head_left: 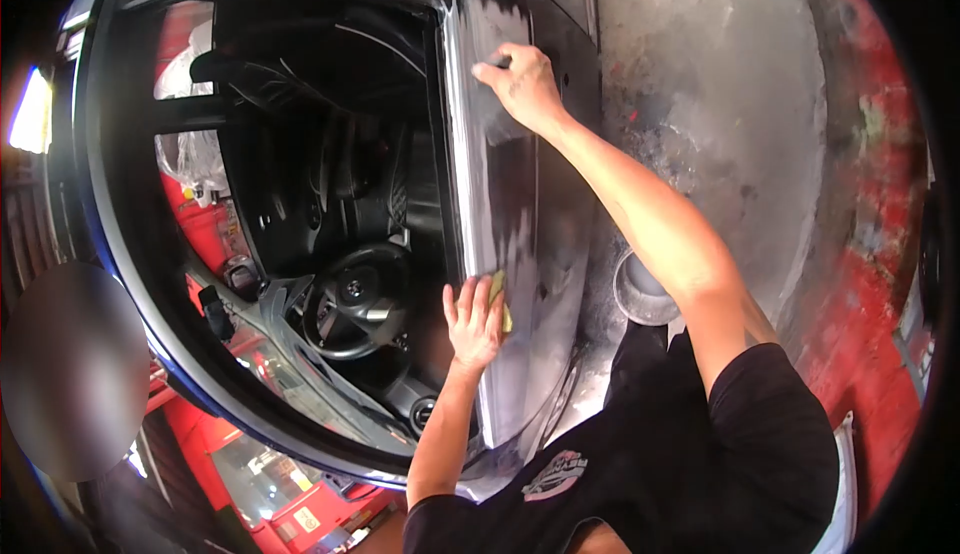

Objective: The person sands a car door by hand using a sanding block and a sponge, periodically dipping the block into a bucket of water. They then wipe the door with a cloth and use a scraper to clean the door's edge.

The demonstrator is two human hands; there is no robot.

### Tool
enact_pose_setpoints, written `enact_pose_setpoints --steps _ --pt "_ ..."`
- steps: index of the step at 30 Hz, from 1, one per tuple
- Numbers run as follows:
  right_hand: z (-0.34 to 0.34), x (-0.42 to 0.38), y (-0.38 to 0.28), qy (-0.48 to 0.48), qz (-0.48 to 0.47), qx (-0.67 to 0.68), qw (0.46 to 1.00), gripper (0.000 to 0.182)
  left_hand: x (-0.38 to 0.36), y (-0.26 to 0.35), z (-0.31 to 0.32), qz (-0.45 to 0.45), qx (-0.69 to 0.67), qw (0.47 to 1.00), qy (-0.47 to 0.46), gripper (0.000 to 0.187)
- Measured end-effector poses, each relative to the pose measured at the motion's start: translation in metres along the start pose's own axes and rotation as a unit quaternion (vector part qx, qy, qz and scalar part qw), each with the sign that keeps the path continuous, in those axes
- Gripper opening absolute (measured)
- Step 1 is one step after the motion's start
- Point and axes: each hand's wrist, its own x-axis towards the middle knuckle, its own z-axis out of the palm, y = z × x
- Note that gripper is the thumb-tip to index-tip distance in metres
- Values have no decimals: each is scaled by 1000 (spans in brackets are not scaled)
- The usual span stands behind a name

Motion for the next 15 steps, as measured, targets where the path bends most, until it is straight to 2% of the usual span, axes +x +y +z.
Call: enact_pose_setpoints --steps 1,3,5,8,9,10,11,12,13,14,15 --pt "-9 -15 1 -45 64 9 997 37 3 6 -4 -23 -3 999 -31 44" --pt "-39 -46 5 -90 146 16 985 33 22 9 1 -9 45 997 -57 47" --pt "-55 -90 54 -54 162 36 985 28 61 2 4 4 72 995 -68 49" --pt "-112 -172 101 -75 238 16 968 24 173 -14 -9 -6 77 996 -53 56" --pt "-129 -204 126 -69 260 34 962 23 212 -28 0 14 86 996 2 61" --pt "-154 -227 127 -71 282 1 957 22 255 -34 -13 27 83 996 -18 61" --pt "-182 -241 113 -85 308 -32 947 23 297 -46 -11 65 98 993 30 54" --pt "-204 -261 133 -93 276 -40 956 24 339 -62 -6 81 180 980 34 70" --pt "-226 -272 131 -86 306 -88 944 25 379 -73 -4 95 197 972 81 60" --pt "-244 -277 127 -75 315 -70 944 28 413 -64 -28 70 187 980 13 72" --pt "-261 -281 128 -64 291 -100 950 29 441 -80 -19 87 179 978 56 59"
